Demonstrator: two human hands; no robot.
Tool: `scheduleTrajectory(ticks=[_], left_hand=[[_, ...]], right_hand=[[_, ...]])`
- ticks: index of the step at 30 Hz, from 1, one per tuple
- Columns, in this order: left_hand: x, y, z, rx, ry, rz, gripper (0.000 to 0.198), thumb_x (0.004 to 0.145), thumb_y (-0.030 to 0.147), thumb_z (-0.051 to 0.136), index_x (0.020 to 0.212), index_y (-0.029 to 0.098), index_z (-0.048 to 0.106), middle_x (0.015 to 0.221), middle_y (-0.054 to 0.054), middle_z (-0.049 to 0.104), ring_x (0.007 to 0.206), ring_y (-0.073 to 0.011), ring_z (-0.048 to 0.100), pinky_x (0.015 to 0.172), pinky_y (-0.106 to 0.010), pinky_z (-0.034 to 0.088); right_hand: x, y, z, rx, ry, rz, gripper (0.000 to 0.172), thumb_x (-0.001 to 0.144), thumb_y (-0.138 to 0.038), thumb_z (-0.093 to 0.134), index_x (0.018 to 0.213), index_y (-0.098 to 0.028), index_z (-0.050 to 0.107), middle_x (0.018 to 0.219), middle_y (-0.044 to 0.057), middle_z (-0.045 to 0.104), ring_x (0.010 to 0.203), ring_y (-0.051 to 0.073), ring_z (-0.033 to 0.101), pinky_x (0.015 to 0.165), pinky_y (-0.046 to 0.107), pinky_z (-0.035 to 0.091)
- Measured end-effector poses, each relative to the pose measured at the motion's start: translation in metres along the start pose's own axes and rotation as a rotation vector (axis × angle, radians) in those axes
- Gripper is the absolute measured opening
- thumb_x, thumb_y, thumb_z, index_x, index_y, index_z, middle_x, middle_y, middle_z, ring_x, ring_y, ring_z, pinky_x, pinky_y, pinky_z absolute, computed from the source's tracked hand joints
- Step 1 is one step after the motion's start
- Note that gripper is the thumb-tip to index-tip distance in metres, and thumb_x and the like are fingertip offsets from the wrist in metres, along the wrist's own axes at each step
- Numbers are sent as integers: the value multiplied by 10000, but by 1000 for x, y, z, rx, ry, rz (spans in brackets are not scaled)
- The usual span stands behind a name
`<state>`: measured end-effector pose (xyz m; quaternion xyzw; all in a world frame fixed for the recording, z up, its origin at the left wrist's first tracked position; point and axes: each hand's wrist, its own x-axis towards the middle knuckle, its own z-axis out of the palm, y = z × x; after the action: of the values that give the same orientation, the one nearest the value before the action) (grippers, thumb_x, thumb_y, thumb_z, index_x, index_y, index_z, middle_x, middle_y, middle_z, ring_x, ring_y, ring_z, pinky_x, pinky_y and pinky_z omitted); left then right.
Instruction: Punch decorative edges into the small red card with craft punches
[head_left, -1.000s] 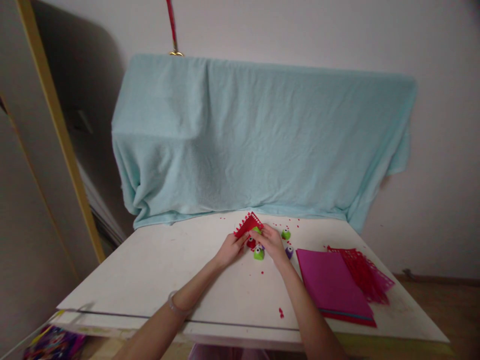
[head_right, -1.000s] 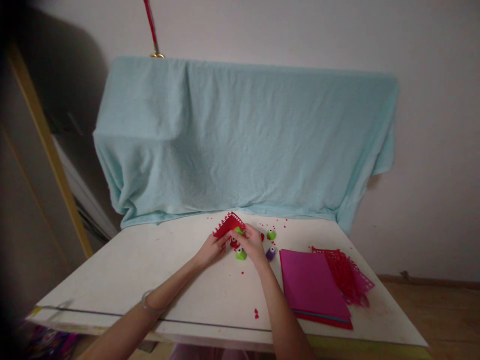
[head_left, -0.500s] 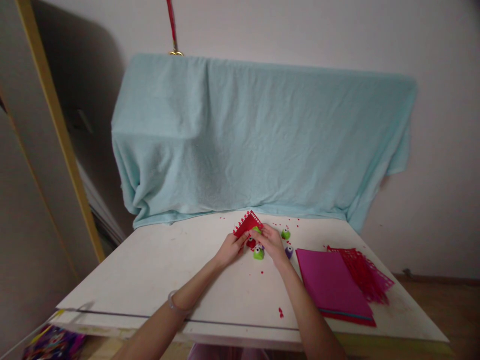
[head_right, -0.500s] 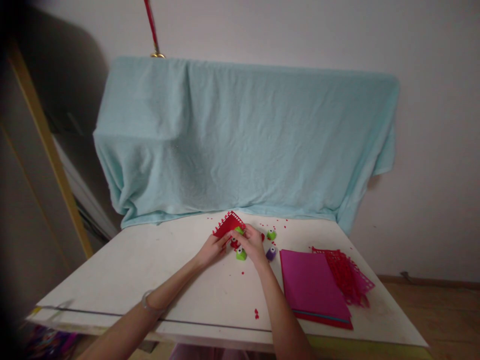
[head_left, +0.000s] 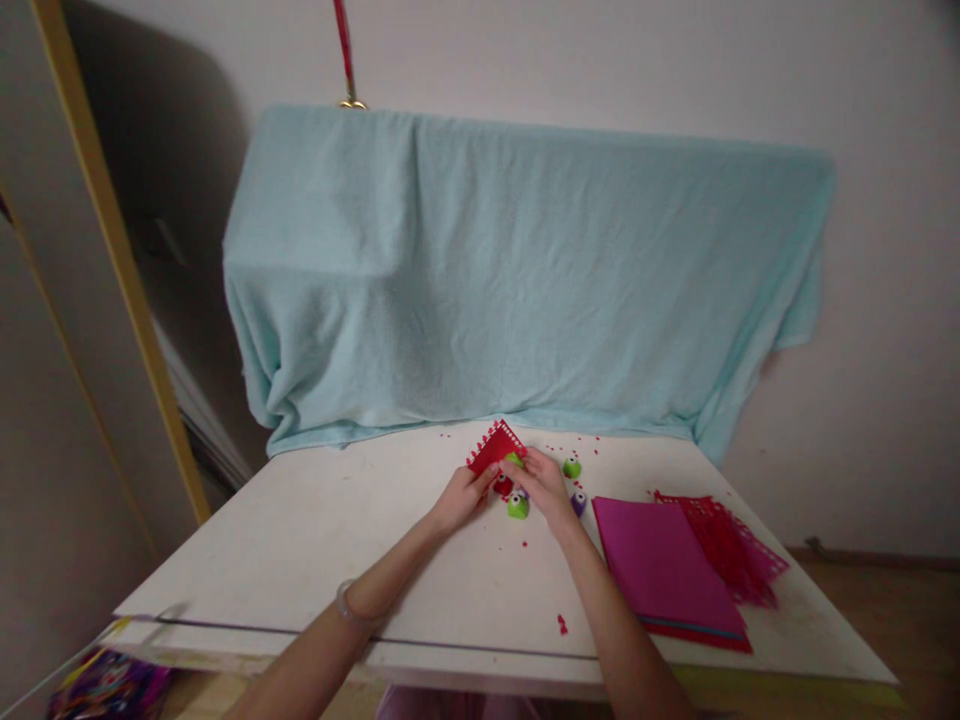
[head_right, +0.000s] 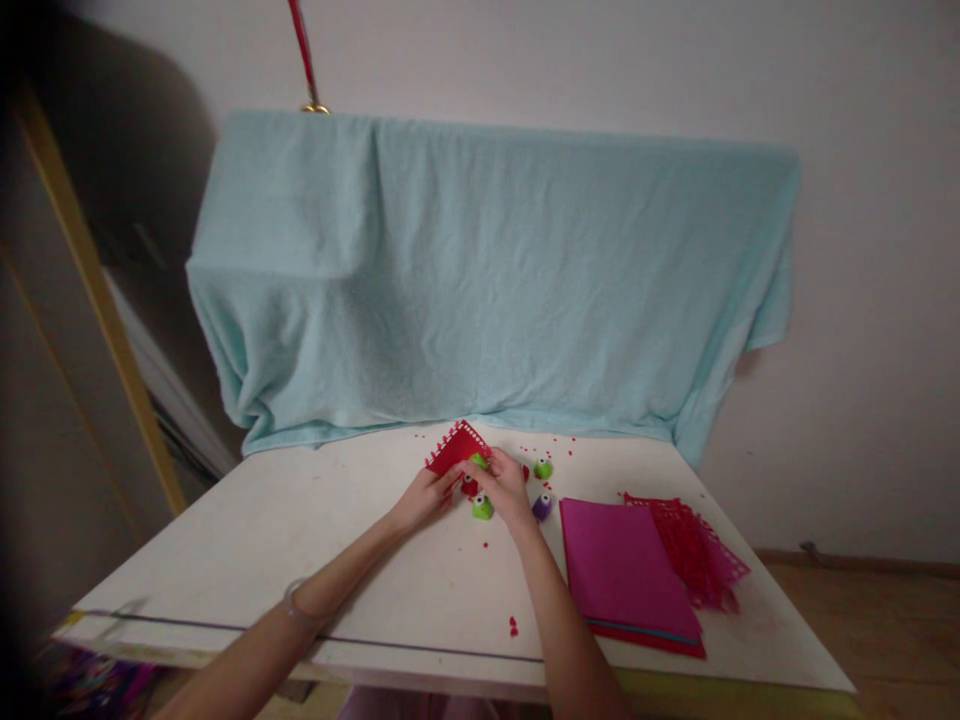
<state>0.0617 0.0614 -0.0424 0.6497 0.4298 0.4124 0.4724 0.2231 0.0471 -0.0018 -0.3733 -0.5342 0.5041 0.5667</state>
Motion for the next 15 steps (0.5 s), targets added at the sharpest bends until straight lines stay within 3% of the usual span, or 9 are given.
scheduleTrajectory(ticks=[5,11,15], left_hand=[[-1,4,0,-20,-12,-4,495,861,610,449,699,151,539,495,35,452,446,-100,383,448,-224,259],[-3,10,0,-25,-19,10,498,846,618,469,715,147,559,513,35,465,478,-103,400,471,-221,285],[-5,10,2,-31,0,6,519,830,641,471,704,147,567,502,33,461,462,-103,381,460,-226,278]], right_hand=[[-1,-2,1,-4,11,14,321,672,-383,792,859,-163,649,707,5,648,583,128,572,555,237,472],[2,6,-2,-14,28,12,360,643,-396,806,875,-163,659,823,55,705,757,194,659,701,294,516],[3,11,-3,-65,80,-8,331,638,-396,804,824,-162,662,849,69,721,754,199,663,707,305,514]])
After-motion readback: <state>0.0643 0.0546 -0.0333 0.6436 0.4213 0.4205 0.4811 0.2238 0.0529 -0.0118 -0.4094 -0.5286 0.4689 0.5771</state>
